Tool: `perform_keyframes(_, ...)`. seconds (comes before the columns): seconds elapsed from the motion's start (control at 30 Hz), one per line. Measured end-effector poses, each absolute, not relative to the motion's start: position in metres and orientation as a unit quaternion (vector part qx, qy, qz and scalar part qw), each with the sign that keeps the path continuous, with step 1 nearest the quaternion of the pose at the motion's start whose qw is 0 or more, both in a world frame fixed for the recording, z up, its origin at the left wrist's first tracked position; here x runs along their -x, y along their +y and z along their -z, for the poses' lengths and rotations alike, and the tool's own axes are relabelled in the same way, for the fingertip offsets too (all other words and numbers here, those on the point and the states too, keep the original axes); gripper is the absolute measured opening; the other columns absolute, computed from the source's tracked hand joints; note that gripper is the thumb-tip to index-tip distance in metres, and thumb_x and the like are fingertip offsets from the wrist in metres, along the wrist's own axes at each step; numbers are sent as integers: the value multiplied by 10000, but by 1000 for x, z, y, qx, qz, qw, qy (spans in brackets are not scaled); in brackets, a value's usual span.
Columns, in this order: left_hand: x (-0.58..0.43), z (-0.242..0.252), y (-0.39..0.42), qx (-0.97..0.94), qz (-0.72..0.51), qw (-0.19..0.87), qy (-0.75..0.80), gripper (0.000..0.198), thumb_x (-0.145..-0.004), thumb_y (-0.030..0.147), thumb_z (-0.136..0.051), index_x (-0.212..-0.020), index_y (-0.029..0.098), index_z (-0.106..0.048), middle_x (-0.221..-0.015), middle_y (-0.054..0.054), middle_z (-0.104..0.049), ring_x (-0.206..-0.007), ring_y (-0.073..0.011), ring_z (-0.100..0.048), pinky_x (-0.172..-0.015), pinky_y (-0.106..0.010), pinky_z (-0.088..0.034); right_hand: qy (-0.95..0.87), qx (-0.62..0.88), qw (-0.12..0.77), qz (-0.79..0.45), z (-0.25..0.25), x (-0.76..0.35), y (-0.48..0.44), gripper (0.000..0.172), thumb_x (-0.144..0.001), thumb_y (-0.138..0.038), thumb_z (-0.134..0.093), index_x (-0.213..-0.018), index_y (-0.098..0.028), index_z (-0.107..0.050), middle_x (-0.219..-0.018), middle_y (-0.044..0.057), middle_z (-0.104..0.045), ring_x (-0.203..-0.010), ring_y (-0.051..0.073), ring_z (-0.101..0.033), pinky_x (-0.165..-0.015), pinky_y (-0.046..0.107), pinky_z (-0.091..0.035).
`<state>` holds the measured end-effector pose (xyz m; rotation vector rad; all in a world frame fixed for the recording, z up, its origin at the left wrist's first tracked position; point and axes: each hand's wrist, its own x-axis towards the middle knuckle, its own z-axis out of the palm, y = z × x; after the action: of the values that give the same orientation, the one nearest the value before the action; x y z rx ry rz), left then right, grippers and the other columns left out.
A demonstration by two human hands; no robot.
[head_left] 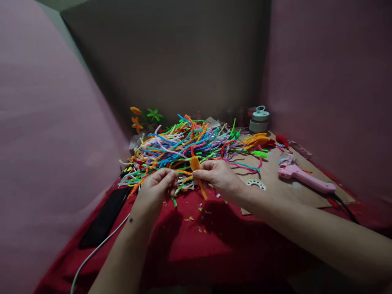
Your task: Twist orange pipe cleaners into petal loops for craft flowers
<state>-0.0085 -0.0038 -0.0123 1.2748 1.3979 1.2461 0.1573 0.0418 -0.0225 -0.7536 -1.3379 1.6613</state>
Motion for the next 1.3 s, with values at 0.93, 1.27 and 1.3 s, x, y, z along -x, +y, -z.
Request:
perform_keyframes(0.93, 7, 25, 26, -621, -359, 540, 440, 158, -778, 278, -610, -872, 161, -562, -633, 33, -534, -444, -42, -436, -412, -162, -320, -573, 284, 303, -707, 55, -164, 47, 187, -662, -247, -614, -530, -121, -573, -430, -34, -489, -370, 51, -357, -405, 211, -245)
perform_keyframes(1.27, 4, 25, 20, -626, -366, 514, 459, 165, -790, 315, -591, -804, 161, -533, -525, 54, -507, -375, -46, -432, -351, -150, -304, -583, 266, 297, -708, 56, -163, 46, 259, -664, -343, -628, -542, -134, -538, -433, -42, -463, -380, 60, -359, -415, 218, -265)
perform_keyframes(1.3, 3, 25, 20, -627, -364, 506, 466, 170, -788, 321, -591, -796, 161, -533, -517, 56, -500, -369, -47, -426, -346, -151, -298, -590, 277, 298, -698, 56, -162, 46, 269, -667, -352, -626, -536, -138, -529, -426, -47, -451, -379, 61, -354, -413, 219, -263)
